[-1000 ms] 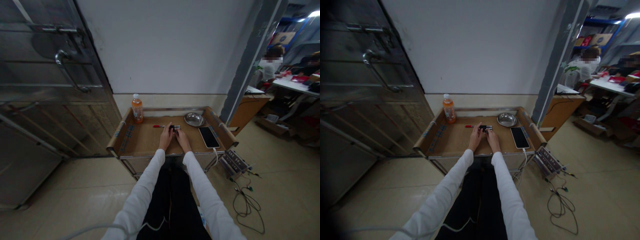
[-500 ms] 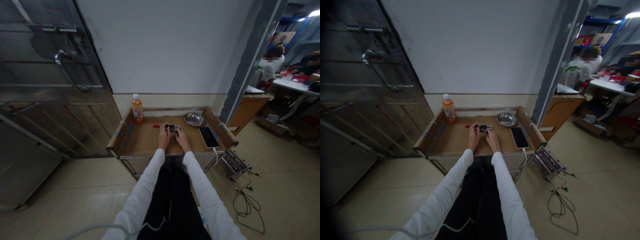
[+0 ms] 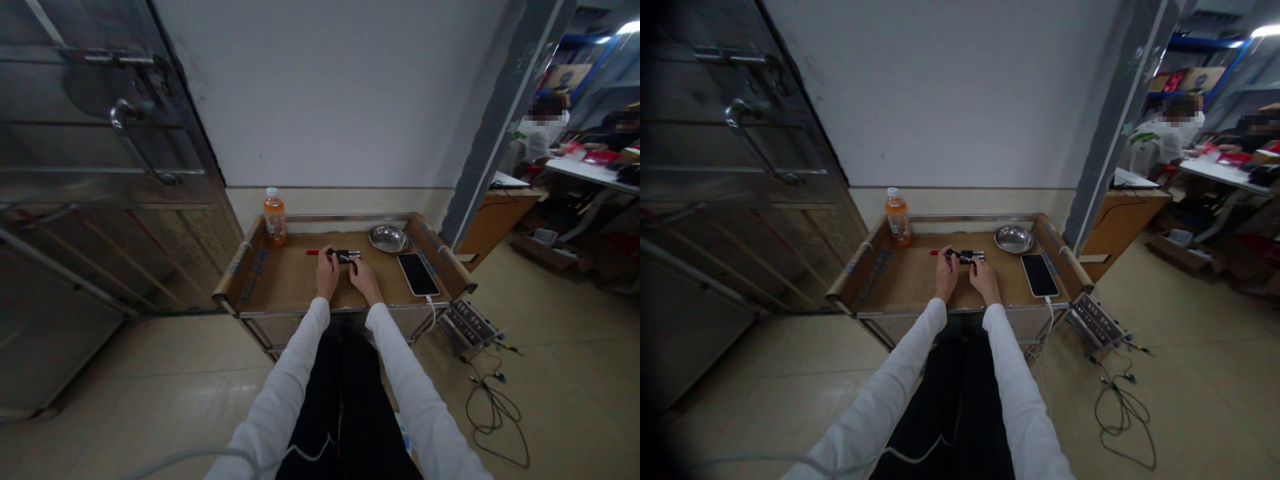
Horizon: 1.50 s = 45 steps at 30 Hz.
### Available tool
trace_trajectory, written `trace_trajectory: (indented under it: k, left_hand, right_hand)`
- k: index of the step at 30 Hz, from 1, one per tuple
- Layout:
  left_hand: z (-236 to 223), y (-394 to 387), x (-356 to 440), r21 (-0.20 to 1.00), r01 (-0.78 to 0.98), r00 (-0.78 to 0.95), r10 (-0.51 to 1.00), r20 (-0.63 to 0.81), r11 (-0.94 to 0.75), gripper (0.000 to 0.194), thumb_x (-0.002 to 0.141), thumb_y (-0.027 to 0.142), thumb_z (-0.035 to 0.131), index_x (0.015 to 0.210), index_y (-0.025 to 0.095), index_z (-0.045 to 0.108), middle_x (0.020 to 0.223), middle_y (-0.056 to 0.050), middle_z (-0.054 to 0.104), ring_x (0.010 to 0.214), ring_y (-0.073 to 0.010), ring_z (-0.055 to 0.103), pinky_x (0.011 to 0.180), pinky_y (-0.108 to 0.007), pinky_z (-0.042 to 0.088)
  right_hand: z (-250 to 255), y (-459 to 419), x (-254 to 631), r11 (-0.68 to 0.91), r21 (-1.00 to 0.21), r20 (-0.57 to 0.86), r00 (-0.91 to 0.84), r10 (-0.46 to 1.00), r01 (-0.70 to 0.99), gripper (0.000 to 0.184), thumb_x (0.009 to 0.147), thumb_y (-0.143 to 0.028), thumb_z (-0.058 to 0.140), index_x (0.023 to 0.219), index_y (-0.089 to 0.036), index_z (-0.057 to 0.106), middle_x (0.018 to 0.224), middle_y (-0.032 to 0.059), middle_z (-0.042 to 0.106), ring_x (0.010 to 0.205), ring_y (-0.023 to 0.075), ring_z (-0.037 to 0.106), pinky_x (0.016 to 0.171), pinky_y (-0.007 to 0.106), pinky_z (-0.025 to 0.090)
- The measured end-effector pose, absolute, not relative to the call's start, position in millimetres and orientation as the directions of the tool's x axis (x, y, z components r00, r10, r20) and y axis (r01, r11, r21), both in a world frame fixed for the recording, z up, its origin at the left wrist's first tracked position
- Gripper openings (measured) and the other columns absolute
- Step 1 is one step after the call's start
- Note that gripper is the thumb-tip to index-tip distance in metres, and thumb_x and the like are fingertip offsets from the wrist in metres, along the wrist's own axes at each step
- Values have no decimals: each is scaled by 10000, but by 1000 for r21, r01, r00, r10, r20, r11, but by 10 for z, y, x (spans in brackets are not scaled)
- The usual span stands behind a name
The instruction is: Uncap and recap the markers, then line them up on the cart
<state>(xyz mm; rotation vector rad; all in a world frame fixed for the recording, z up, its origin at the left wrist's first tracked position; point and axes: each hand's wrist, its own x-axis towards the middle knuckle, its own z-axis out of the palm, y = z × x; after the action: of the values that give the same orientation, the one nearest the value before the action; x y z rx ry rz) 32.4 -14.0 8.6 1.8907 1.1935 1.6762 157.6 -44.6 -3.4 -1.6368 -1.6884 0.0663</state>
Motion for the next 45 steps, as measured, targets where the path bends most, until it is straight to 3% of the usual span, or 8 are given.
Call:
trace_trajectory:
  k: [10, 33, 45]
  left_hand:
    - [77, -136, 321, 728, 313, -35, 759, 650, -610, 329, 960, 398, 364, 1183, 178, 463, 1040, -101, 578, 863, -155, 590, 846, -319, 484]
    - [99, -163, 294, 736, 290, -62, 755, 652, -612, 258, 948, 315, 376, 1144, 178, 473, 1038, -99, 585, 907, -162, 598, 875, -322, 472]
    - [92, -165, 285, 760, 296, -61, 783, 620, -579, 246, 945, 280, 374, 1150, 183, 468, 1027, -95, 607, 892, -174, 611, 836, -315, 474]
  right_hand:
    - [-52, -437, 1604, 187, -507, 482, 97, 871, 842, 242, 930, -248, 415, 1080, -182, 593, 1048, 111, 680, 942, 216, 642, 850, 329, 480]
    - [-47, -452, 1595, 212, -531, 476, 81, 876, 820, 227, 911, -211, 373, 1025, -183, 568, 1014, 103, 659, 929, 210, 615, 828, 305, 461]
    - [-57, -456, 1619, 242, -533, 435, 18, 900, 811, 176, 904, -250, 406, 1014, -190, 530, 957, 82, 663, 818, 199, 618, 732, 271, 437]
